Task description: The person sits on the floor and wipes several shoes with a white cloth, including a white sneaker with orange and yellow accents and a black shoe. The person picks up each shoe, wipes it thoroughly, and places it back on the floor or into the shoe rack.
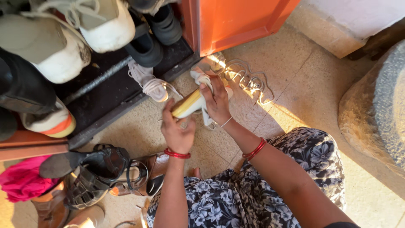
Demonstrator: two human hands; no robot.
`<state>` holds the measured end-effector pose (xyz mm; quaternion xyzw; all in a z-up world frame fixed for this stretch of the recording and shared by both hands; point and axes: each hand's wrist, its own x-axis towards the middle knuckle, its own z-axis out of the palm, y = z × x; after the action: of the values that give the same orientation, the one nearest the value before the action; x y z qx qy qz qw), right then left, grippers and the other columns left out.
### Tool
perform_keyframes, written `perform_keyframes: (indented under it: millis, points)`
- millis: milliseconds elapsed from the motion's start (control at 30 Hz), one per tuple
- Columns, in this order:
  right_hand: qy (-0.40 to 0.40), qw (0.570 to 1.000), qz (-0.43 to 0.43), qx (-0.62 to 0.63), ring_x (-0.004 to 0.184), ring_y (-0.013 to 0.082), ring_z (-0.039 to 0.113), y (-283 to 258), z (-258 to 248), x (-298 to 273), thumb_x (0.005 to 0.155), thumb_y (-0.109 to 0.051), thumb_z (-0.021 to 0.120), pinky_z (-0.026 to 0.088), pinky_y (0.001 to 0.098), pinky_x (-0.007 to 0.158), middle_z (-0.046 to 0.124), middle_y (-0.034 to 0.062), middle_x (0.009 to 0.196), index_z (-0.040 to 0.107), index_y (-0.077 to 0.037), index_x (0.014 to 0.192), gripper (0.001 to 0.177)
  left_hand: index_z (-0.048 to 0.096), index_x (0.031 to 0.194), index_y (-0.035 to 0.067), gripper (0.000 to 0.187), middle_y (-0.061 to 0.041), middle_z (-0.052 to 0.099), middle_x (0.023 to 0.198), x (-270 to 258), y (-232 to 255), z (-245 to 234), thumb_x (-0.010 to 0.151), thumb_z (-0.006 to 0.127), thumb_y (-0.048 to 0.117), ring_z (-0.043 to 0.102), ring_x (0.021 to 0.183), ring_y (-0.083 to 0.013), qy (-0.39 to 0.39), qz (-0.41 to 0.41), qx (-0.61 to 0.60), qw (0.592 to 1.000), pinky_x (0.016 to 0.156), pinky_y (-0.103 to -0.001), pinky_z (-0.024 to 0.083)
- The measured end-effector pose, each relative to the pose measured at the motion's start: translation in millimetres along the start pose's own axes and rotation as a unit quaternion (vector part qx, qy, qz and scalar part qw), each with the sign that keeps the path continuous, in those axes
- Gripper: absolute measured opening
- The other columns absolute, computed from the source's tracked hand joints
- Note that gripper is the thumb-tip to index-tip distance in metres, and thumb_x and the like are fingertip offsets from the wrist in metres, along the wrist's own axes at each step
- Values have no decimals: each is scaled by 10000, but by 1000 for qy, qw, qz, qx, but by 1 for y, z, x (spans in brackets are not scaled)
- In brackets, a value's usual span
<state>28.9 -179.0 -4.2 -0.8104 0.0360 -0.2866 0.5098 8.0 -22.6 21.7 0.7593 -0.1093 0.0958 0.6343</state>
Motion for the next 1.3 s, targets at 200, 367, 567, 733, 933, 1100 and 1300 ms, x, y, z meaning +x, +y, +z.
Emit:
perform_keyframes:
  millis: [200, 367, 567, 733, 933, 1100, 1300]
  points:
    - [-51, 997, -38, 41, 949, 233, 656, -37, -23, 30, 1010, -178, 677, 528, 358, 851, 652, 110, 1027, 680, -9, 1112, 198, 641, 1295, 11, 471, -173, 739, 1115, -5, 21, 22, 873, 795, 155, 743, 884, -313, -23, 127, 262, 956, 735, -390, 593]
    - [-103, 982, 42, 156, 961, 164, 654, -34, -55, 38, 976, -201, 688, 547, 327, 856, 669, 81, 1042, 671, -1, 1156, 270, 699, 1211, 52, 392, -95, 774, 977, 0, 27, 56, 878, 793, 234, 743, 709, -231, -79, 132, 329, 932, 607, -356, 579]
    - [-164, 950, 168, 205, 1015, 158, 640, -9, -98, 59, 947, -192, 675, 525, 297, 902, 710, 79, 1127, 664, -18, 1282, 378, 550, 1195, 16, 671, -202, 523, 1258, 24, 29, 87, 873, 728, 578, 533, 1194, -395, -148, 217, 228, 937, 992, -514, 497]
    - [-75, 850, 291, 432, 1081, 180, 639, 4, -99, 53, 1001, -318, 590, 520, 320, 949, 677, 75, 1193, 564, 0, 1353, 475, 253, 1604, -35, 932, -278, 188, 1717, 27, 25, 140, 1078, 210, 734, 204, 1616, -500, -127, 170, 46, 976, 1327, -588, 229]
    - [17, 974, 188, 129, 1085, 233, 644, -1, -76, -14, 1072, -483, 468, 505, 358, 909, 648, 142, 1185, 508, -20, 1378, 556, 347, 1548, -14, 949, -279, 343, 1618, 39, 8, 133, 1031, 113, 746, 294, 1548, -480, -91, 152, 59, 982, 1294, -567, 228]
    - [44, 990, 42, 127, 1138, 205, 619, 2, -74, -23, 1131, -482, 423, 493, 359, 961, 639, 119, 1212, 522, -5, 1358, 538, 386, 1499, 7, 879, -268, 354, 1603, 23, 13, 121, 1065, 78, 707, 297, 1569, -464, -132, 129, 86, 979, 1316, -551, 236]
    - [-154, 927, 148, 309, 1024, 168, 577, 50, -98, 47, 1168, -338, 433, 474, 313, 976, 666, 77, 1093, 640, 63, 1212, 453, 286, 1542, -108, 884, -349, 229, 1623, 2, 29, 133, 1077, 230, 642, 197, 1539, -525, -175, 135, 140, 965, 1255, -558, 229]
